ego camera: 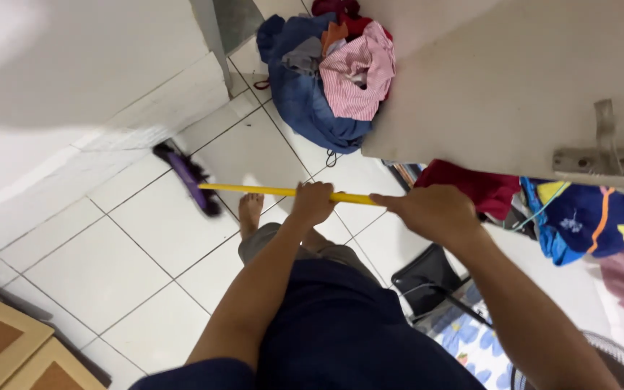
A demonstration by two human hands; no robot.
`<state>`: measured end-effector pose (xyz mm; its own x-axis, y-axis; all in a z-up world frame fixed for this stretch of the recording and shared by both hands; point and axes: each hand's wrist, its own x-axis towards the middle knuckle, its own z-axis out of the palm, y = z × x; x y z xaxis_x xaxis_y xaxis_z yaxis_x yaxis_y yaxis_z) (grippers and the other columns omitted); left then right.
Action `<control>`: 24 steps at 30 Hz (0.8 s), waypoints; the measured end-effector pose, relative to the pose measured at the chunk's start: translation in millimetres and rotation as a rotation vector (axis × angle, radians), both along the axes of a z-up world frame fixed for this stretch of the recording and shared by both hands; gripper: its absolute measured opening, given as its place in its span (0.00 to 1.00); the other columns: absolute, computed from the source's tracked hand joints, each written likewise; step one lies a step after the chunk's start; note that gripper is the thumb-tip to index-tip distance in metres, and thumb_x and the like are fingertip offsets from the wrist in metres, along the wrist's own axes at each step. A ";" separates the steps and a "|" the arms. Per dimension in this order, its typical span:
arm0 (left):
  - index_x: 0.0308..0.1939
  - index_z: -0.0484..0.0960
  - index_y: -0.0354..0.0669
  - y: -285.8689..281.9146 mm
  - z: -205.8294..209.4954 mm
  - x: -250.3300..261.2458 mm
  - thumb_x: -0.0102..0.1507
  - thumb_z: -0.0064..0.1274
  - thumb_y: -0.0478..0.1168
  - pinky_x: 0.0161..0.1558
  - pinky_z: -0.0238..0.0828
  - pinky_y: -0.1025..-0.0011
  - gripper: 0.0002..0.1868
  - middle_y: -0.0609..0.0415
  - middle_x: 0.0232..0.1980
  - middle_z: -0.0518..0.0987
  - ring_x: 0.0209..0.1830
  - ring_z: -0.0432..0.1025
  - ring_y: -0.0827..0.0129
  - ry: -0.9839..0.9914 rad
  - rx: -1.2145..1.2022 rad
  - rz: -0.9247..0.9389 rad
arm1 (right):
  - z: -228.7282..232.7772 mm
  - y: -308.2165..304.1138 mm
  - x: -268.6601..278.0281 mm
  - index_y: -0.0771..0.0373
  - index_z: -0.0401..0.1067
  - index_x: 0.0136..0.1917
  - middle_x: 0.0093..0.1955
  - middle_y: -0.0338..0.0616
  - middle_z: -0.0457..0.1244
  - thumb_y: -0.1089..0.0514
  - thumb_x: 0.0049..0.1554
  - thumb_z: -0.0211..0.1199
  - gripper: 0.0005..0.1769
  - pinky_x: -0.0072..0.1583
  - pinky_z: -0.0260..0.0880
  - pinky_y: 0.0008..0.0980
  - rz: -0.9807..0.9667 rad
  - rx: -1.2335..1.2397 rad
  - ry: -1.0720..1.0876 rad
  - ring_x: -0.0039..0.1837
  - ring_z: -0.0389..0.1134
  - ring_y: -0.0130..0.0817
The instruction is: Sweeping the tiled floor with a broom in a bedroom.
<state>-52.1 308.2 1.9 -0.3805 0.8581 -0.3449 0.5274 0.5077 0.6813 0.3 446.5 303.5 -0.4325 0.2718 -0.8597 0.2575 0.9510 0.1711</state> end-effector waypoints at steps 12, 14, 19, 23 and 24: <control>0.44 0.80 0.46 108.6 4.9 -15.0 0.66 0.53 0.52 0.67 0.51 0.28 0.14 0.48 0.48 0.81 0.55 0.74 0.46 -0.199 0.171 -0.226 | 57.9 11.0 -32.7 0.14 0.60 0.71 0.45 0.38 0.70 0.45 0.64 0.47 0.26 0.45 0.76 0.44 -0.001 0.314 -0.016 0.44 0.76 0.44; 0.49 0.79 0.48 125.1 3.5 -12.6 0.65 0.53 0.51 0.66 0.49 0.26 0.15 0.46 0.50 0.80 0.56 0.73 0.44 -0.209 0.250 -0.203 | 63.7 22.2 -42.3 0.15 0.57 0.74 0.45 0.39 0.71 0.43 0.65 0.46 0.26 0.47 0.77 0.43 0.038 0.341 -0.080 0.46 0.76 0.43; 0.49 0.79 0.48 168.0 2.4 -8.7 0.64 0.55 0.49 0.66 0.47 0.25 0.14 0.46 0.51 0.80 0.57 0.72 0.43 -0.220 0.215 -0.214 | 64.8 65.3 -35.5 0.12 0.52 0.76 0.42 0.40 0.71 0.46 0.66 0.44 0.29 0.43 0.76 0.43 0.018 0.328 -0.077 0.42 0.76 0.42; 0.48 0.80 0.47 199.7 10.6 -11.3 0.64 0.57 0.50 0.68 0.46 0.25 0.15 0.48 0.51 0.79 0.58 0.72 0.45 -0.248 0.232 -0.316 | 59.6 109.9 -14.3 0.15 0.49 0.78 0.38 0.42 0.70 0.50 0.65 0.46 0.34 0.39 0.74 0.44 0.009 0.298 -0.043 0.37 0.75 0.43; 0.48 0.80 0.47 209.1 3.4 -11.6 0.64 0.57 0.50 0.68 0.46 0.25 0.15 0.48 0.51 0.79 0.58 0.72 0.45 -0.244 0.223 -0.311 | 57.1 116.4 -9.7 0.15 0.49 0.78 0.38 0.42 0.70 0.50 0.65 0.46 0.34 0.39 0.74 0.44 0.013 0.290 -0.036 0.37 0.75 0.43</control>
<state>-63.7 517.3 5.3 -0.0234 0.9823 -0.1859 0.4423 0.1769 0.8792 -9.3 562.9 360.5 -0.4079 0.5031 -0.7619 0.2348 0.8642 0.4450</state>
